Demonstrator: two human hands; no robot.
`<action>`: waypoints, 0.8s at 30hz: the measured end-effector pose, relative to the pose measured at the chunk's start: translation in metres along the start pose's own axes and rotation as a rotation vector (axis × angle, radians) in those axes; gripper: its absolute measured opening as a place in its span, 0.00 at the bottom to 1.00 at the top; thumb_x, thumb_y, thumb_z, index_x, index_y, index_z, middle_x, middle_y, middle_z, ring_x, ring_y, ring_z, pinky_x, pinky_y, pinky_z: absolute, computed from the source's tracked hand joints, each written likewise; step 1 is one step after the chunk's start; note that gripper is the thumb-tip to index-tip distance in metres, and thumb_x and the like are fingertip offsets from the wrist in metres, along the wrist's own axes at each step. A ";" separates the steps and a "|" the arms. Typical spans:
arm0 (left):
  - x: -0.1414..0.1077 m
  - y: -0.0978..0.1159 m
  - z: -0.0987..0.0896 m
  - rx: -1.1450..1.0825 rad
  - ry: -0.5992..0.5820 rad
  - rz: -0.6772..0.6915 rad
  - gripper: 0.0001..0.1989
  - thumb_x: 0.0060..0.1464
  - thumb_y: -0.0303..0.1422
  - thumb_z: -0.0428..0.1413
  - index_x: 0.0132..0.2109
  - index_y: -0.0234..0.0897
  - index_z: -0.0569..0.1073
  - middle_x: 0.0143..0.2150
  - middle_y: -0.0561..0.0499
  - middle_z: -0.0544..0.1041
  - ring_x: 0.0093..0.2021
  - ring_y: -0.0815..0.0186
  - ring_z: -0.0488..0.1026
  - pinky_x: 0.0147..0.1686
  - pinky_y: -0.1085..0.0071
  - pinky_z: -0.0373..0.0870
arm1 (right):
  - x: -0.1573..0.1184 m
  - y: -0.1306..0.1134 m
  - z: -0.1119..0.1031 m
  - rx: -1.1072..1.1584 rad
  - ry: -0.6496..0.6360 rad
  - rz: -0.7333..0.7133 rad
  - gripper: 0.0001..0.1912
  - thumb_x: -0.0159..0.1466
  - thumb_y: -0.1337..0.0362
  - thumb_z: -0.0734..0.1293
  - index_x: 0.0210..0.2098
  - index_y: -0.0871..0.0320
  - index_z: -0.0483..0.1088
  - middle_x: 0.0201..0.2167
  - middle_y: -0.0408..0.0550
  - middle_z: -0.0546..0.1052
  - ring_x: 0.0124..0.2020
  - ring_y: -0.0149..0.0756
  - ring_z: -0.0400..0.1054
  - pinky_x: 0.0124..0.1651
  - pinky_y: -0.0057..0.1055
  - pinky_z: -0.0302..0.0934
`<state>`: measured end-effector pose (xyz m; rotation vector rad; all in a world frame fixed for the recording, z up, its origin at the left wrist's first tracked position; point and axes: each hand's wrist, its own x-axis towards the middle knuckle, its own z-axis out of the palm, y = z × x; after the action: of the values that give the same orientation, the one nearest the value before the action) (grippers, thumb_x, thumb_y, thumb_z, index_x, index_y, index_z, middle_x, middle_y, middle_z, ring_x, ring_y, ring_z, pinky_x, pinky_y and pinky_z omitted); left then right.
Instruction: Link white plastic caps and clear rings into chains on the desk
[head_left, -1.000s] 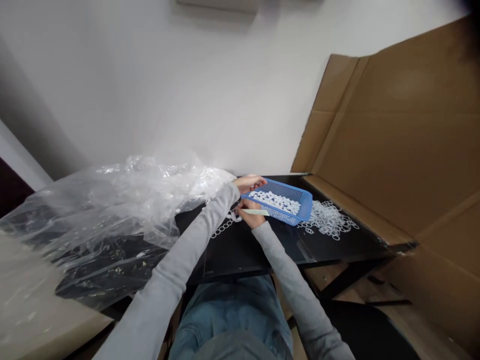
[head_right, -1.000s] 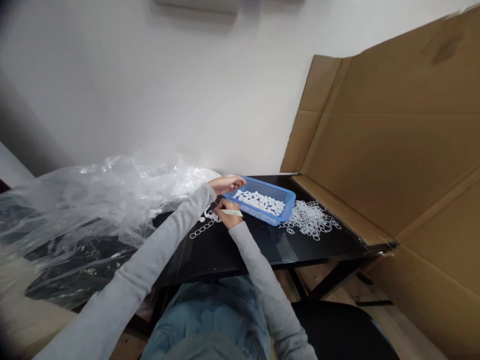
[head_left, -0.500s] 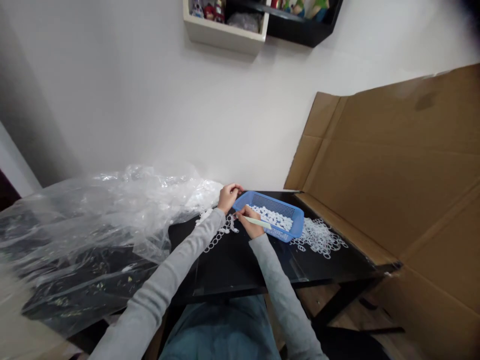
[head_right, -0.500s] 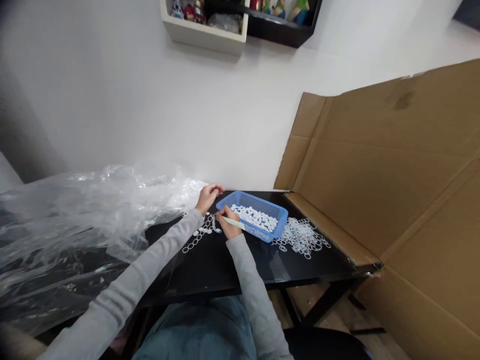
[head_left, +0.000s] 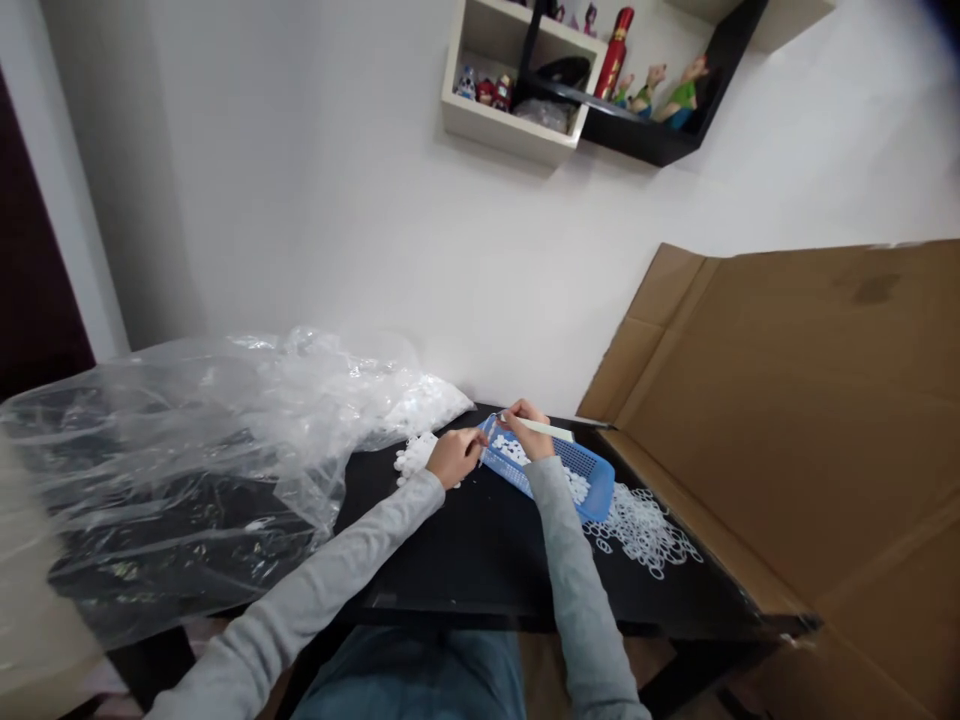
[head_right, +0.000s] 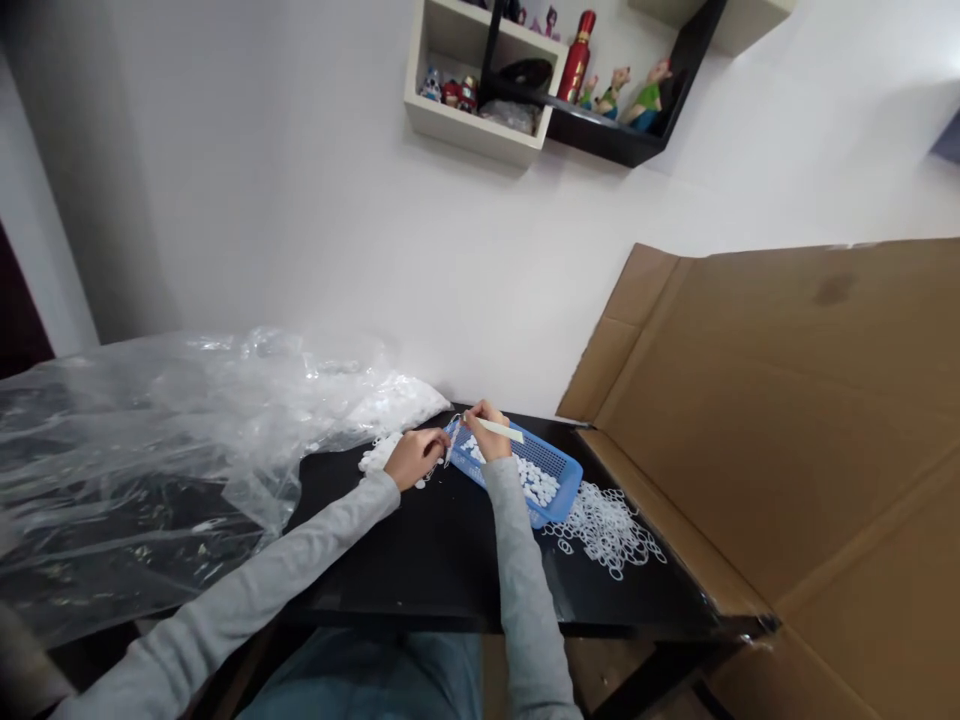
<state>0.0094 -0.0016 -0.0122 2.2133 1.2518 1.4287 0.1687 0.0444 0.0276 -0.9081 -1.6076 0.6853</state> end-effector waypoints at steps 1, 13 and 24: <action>0.000 -0.002 0.000 -0.011 0.018 0.001 0.10 0.54 0.25 0.48 0.37 0.36 0.74 0.33 0.50 0.77 0.33 0.66 0.72 0.38 0.71 0.66 | -0.001 0.001 0.001 0.033 -0.011 0.018 0.15 0.52 0.51 0.68 0.23 0.55 0.63 0.23 0.46 0.75 0.29 0.39 0.74 0.37 0.38 0.72; 0.003 -0.021 0.007 -0.320 -0.086 -0.193 0.11 0.54 0.39 0.56 0.36 0.34 0.73 0.34 0.46 0.79 0.36 0.63 0.78 0.40 0.69 0.73 | -0.015 0.006 0.016 0.326 -0.063 0.140 0.23 0.46 0.44 0.74 0.24 0.54 0.64 0.25 0.45 0.78 0.32 0.40 0.77 0.40 0.38 0.72; -0.009 -0.027 0.019 0.187 -0.391 -0.170 0.15 0.40 0.41 0.66 0.25 0.36 0.72 0.31 0.46 0.74 0.34 0.60 0.72 0.34 0.70 0.62 | -0.016 0.015 0.018 0.241 0.001 0.109 0.19 0.50 0.47 0.72 0.25 0.54 0.65 0.24 0.44 0.78 0.28 0.37 0.75 0.38 0.35 0.70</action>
<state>0.0093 0.0125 -0.0428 2.2889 1.4322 0.7939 0.1556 0.0393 0.0023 -0.8218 -1.4455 0.9328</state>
